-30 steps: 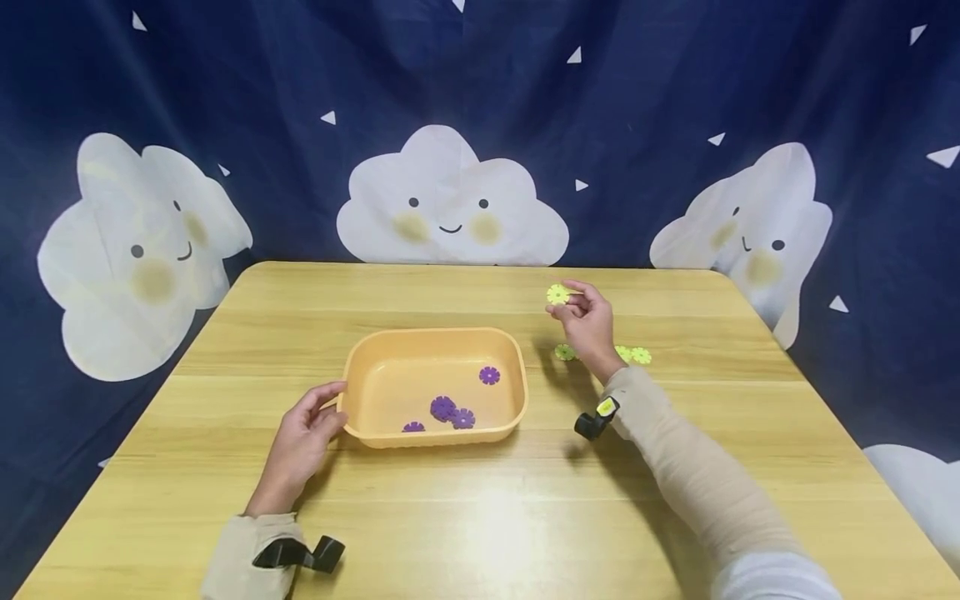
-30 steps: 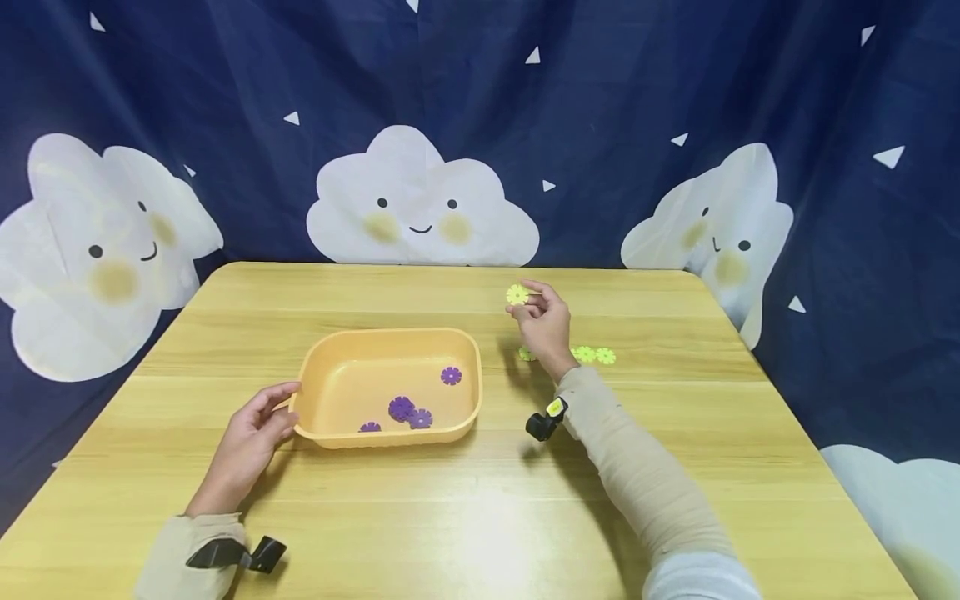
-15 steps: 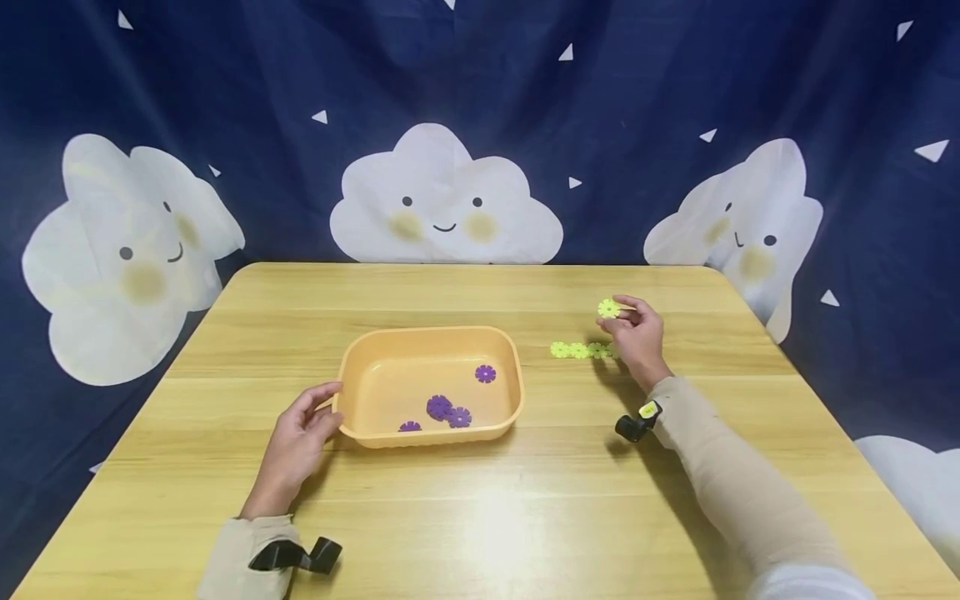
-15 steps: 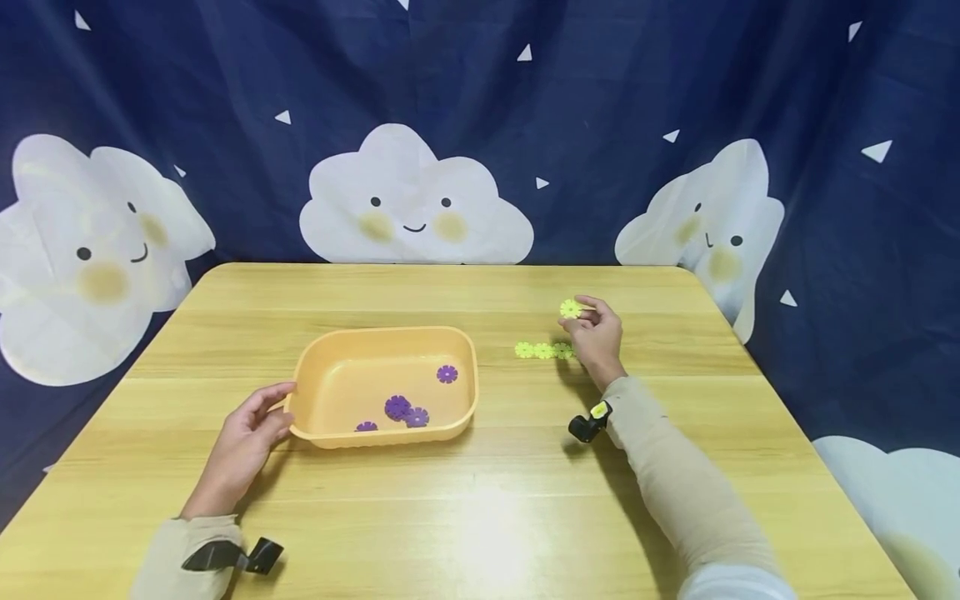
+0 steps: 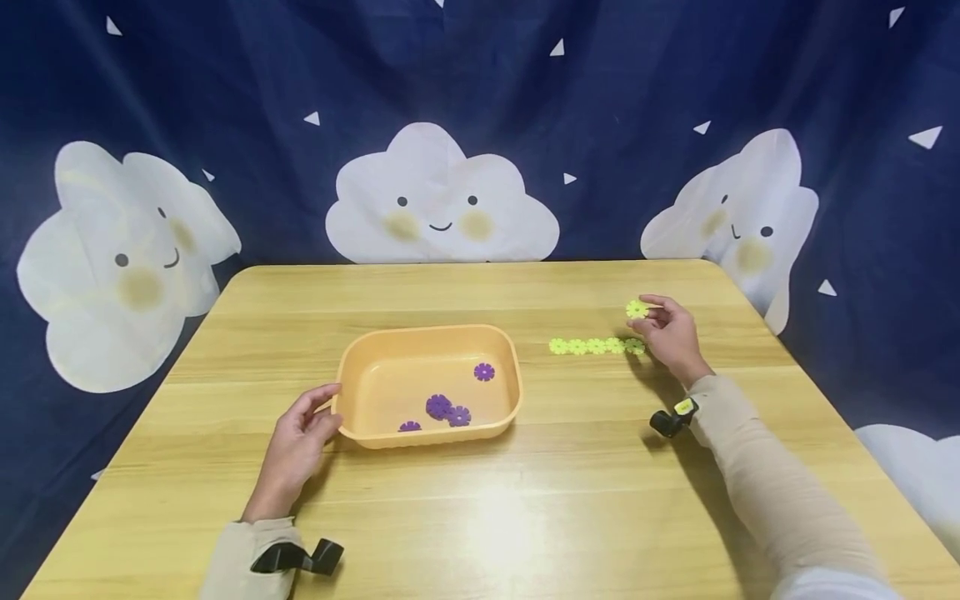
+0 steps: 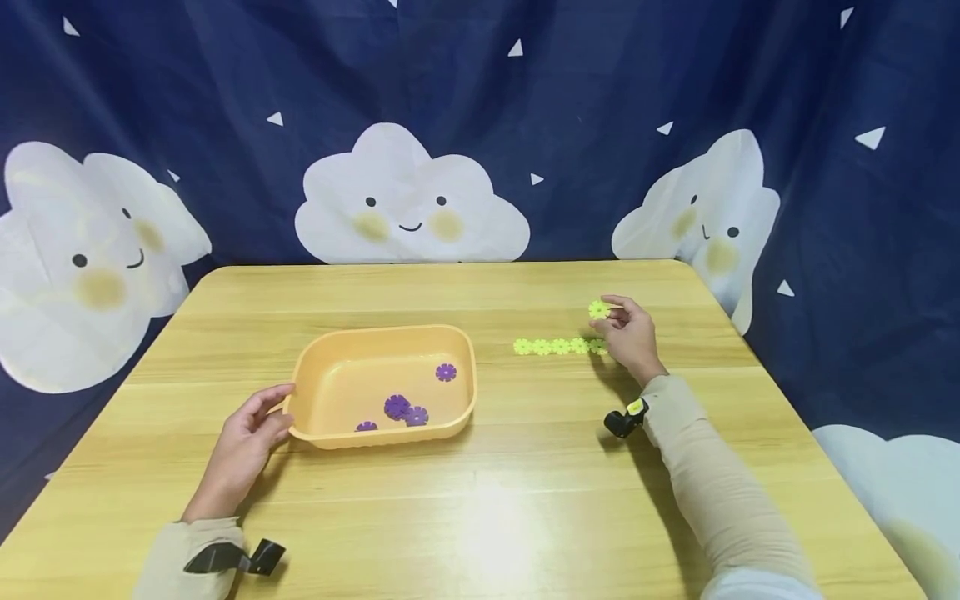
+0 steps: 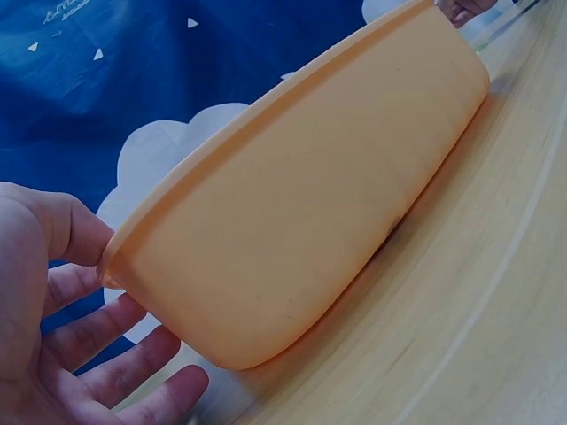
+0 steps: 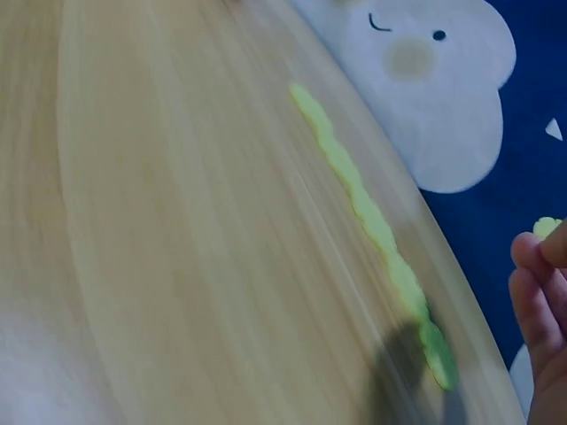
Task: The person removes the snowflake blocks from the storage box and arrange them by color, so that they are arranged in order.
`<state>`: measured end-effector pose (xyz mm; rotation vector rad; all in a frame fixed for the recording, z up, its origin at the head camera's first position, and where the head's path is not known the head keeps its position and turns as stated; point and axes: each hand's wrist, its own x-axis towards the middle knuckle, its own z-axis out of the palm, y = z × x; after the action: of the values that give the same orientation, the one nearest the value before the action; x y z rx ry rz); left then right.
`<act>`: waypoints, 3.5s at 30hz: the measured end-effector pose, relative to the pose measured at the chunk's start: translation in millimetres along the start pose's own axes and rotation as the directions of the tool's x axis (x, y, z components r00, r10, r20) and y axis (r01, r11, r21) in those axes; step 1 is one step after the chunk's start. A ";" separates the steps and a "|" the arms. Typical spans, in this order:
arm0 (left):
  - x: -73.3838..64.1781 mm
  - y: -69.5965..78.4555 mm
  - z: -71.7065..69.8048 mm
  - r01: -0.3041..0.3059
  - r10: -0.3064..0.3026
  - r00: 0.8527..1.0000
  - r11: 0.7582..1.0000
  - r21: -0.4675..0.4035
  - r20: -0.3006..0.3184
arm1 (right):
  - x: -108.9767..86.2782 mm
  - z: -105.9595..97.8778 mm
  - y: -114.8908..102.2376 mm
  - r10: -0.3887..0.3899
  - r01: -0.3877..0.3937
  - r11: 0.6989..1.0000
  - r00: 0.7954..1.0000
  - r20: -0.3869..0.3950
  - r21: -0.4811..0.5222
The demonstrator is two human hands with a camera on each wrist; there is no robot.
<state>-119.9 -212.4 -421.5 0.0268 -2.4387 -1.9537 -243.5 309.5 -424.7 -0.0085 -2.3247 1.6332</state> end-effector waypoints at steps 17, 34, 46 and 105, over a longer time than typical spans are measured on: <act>1.1 -0.5 0.8 -0.008 0.008 1.000 1.000 -0.004 -0.012 | -4.9 -42.3 18.2 -0.038 0.115 0.886 0.984 0.176 -0.450; 1.3 -3.8 -0.5 -0.028 0.028 1.000 0.999 0.036 -0.009 | 0.0 -53.1 17.4 0.079 0.131 0.821 0.938 0.338 -0.556; -1.2 -3.3 -0.8 -0.040 0.041 0.999 0.998 0.040 -0.006 | 2.0 -52.0 24.9 0.083 0.157 0.822 0.918 0.388 -0.547; 3.1 1.0 5.4 -0.041 0.044 0.998 0.998 0.042 -0.053 | -1.4 88.7 -102.5 -0.165 0.270 0.962 0.690 0.705 -0.040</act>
<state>-123.2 -207.0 -421.7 0.0278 -2.4238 -1.8614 -247.0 191.5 -358.0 0.9937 -2.8134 1.5014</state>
